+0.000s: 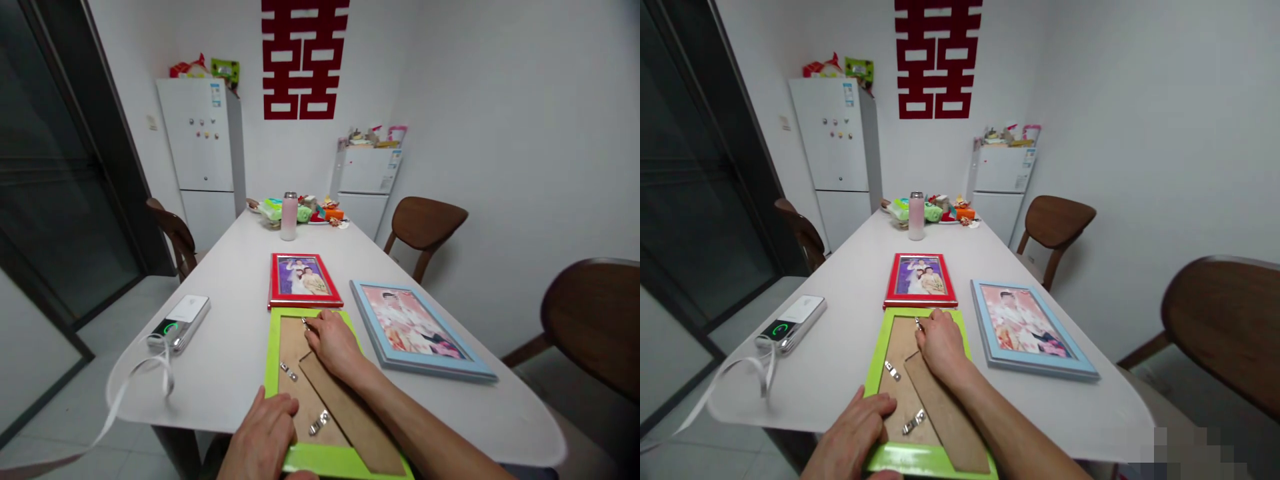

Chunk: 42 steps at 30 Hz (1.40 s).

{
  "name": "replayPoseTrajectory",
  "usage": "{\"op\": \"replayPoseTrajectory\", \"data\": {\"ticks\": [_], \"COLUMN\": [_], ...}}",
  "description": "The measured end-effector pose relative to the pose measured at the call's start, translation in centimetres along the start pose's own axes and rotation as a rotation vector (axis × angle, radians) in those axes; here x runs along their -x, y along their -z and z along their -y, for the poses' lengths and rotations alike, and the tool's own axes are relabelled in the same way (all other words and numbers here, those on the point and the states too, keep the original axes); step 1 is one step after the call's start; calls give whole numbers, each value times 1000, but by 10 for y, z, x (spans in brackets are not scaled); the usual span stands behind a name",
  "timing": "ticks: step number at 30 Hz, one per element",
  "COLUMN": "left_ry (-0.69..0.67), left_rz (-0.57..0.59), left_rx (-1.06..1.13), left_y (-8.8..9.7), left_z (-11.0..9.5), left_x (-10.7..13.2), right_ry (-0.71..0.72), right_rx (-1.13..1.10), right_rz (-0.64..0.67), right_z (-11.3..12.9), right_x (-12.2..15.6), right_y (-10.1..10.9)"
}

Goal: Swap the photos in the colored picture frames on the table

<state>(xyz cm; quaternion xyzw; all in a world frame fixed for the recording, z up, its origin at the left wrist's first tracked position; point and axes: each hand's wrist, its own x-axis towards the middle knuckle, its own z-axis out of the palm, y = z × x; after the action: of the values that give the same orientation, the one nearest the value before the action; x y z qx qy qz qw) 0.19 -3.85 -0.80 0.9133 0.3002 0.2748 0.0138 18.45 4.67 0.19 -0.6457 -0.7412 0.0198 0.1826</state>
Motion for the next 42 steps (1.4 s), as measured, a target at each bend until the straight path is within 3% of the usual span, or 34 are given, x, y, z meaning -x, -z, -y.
{"op": "replayPoseTrajectory", "data": {"ticks": [5,13,17,23,27,31,38,42], "left_ry": [29,149,169,188,216,441,784,935], "left_rz": [-23,146,152,167,86,-59,-282,-400], "left_rx": [80,143,162,185,302,529,1366,1397], "left_y": [-1,4,4,1,-1,6,20,36], "left_z": [0,-4,-7,-12,-10,-7,-4,19], "left_x": [0,-1,-2,-6,-5,-11,-37,-25], "right_ry": [1,25,53,36,-1,-28,88,77], "right_rx": [-10,-27,-141,-185,-222,-227,-363,-399], "right_rz": [8,25,10,178,135,114,56,11], "right_z": [2,9,12,10,8,7,33,22], "right_x": [-2,3,28,69,70,64,66,72], "right_y": [-1,8,27,41,41,55,74,71]}}
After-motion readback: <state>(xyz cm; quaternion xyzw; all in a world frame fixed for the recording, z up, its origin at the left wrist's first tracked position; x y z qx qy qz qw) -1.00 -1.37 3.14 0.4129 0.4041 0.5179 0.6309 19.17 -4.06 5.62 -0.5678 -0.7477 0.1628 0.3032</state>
